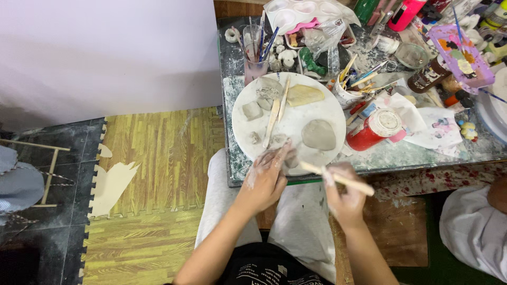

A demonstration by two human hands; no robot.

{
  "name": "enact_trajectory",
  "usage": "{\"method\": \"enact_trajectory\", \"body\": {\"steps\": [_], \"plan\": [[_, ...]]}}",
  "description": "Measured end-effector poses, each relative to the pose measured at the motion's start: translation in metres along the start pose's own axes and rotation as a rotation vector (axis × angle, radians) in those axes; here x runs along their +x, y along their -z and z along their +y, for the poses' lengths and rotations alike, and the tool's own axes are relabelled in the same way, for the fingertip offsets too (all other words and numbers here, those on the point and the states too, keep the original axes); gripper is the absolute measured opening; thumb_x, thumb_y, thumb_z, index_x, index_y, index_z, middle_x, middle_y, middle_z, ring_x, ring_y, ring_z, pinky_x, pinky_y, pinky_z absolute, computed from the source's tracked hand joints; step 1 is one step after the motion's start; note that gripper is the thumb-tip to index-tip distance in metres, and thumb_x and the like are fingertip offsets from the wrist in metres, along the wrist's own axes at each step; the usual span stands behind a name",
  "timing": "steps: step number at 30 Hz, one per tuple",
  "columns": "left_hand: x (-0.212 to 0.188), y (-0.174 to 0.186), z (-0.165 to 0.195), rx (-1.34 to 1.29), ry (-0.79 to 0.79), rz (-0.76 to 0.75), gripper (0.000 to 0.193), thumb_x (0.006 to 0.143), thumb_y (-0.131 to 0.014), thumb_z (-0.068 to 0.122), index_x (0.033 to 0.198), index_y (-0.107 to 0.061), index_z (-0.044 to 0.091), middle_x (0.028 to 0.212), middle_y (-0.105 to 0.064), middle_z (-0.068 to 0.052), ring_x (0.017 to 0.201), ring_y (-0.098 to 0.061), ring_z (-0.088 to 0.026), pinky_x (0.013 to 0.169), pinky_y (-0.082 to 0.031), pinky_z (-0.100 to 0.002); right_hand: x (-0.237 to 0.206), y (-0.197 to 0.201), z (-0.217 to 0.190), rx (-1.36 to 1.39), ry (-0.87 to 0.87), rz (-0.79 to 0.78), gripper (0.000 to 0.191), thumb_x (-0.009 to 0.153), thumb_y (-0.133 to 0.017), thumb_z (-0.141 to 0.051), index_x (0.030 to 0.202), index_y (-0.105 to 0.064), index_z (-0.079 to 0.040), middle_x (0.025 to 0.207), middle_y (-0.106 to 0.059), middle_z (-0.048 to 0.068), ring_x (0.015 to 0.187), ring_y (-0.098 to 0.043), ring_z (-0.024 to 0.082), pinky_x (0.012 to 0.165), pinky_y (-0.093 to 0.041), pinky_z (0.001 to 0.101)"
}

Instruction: The person kneads and shapes a lump of clay on a white plate using their hands and a wooden modeling tool. They repeatedly flatten, smooth, and refine the clay's edges and surface, occasionally switching between hand shaping and tool use.

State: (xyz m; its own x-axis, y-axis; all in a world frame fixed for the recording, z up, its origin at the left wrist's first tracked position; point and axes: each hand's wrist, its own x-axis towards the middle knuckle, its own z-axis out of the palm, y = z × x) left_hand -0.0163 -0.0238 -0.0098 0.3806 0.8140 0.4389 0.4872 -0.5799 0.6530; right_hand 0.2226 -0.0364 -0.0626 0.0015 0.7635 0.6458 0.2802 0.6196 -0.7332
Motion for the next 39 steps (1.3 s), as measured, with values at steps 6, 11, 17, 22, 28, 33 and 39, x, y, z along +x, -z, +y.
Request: {"method": "enact_trajectory", "body": {"steps": [6, 11, 17, 22, 28, 33, 39], "plan": [[0.001, 0.006, -0.012, 0.02, -0.093, -0.042, 0.078, 0.085, -0.059, 0.004, 0.159, -0.032, 0.004, 0.144, -0.063, -0.009, 0.132, -0.057, -0.036, 0.119, -0.031, -0.05, -0.001, -0.004, -0.033, -0.168, 0.074, -0.196, 0.024, 0.086, -0.07, 0.007, 0.109, -0.07, -0.002, 0.105, -0.075, 0.009, 0.098, -0.072, 0.023, 0.09, -0.054, 0.035], [-0.011, 0.012, -0.012, 0.047, -0.022, 0.01, 0.078, 0.083, -0.057, 0.001, 0.157, -0.034, 0.001, 0.141, -0.065, -0.01, 0.129, -0.058, -0.037, 0.119, -0.033, -0.05, 0.021, -0.005, -0.058, -0.151, -0.002, -0.229, 0.024, 0.084, -0.072, 0.006, 0.106, -0.072, -0.002, 0.104, -0.076, 0.011, 0.098, -0.072, 0.023, 0.089, -0.055, 0.0356], [-0.02, 0.017, -0.027, 0.066, -0.012, -0.016, 0.075, 0.082, -0.06, 0.003, 0.155, -0.04, 0.001, 0.133, -0.067, -0.013, 0.128, -0.061, -0.036, 0.119, -0.036, -0.048, 0.026, -0.008, -0.054, -0.115, 0.017, -0.291, 0.02, 0.084, -0.076, 0.003, 0.102, -0.073, -0.004, 0.101, -0.077, 0.009, 0.101, -0.073, 0.024, 0.091, -0.057, 0.036], [-0.019, 0.017, -0.038, 0.151, -0.192, -0.005, 0.072, 0.081, -0.061, 0.007, 0.151, -0.046, 0.005, 0.144, -0.064, -0.012, 0.131, -0.059, -0.031, 0.116, -0.037, -0.048, 0.035, -0.011, -0.04, -0.08, 0.002, -0.339, 0.018, 0.084, -0.075, 0.003, 0.101, -0.074, -0.002, 0.099, -0.077, 0.01, 0.102, -0.073, 0.026, 0.091, -0.057, 0.037], [-0.017, 0.016, -0.05, 0.18, -0.352, 0.003, 0.07, 0.082, -0.059, 0.011, 0.151, -0.05, 0.011, 0.148, -0.061, -0.012, 0.14, -0.055, -0.031, 0.122, -0.035, -0.05, 0.036, -0.007, -0.033, -0.059, -0.026, -0.371, 0.017, 0.086, -0.071, 0.004, 0.102, -0.073, 0.0, 0.1, -0.076, 0.012, 0.101, -0.073, 0.027, 0.091, -0.058, 0.0378], [-0.016, 0.011, -0.062, 0.065, -0.398, -0.045, 0.072, 0.08, -0.059, 0.017, 0.151, -0.049, 0.009, 0.144, -0.06, -0.014, 0.14, -0.054, -0.035, 0.128, -0.028, -0.055, 0.035, -0.007, -0.023, 0.03, -0.117, -0.357, 0.019, 0.086, -0.07, 0.006, 0.104, -0.073, 0.0, 0.102, -0.076, 0.013, 0.096, -0.073, 0.025, 0.084, -0.059, 0.0351], [-0.015, 0.007, -0.071, 0.018, -0.378, -0.067, 0.07, 0.084, -0.058, 0.018, 0.152, -0.044, 0.005, 0.144, -0.062, -0.015, 0.137, -0.057, -0.033, 0.129, -0.026, -0.057, 0.033, -0.002, -0.011, 0.0, -0.065, -0.381, 0.018, 0.089, -0.07, 0.006, 0.105, -0.074, -0.001, 0.105, -0.077, 0.014, 0.101, -0.073, 0.026, 0.091, -0.058, 0.0358]]}}
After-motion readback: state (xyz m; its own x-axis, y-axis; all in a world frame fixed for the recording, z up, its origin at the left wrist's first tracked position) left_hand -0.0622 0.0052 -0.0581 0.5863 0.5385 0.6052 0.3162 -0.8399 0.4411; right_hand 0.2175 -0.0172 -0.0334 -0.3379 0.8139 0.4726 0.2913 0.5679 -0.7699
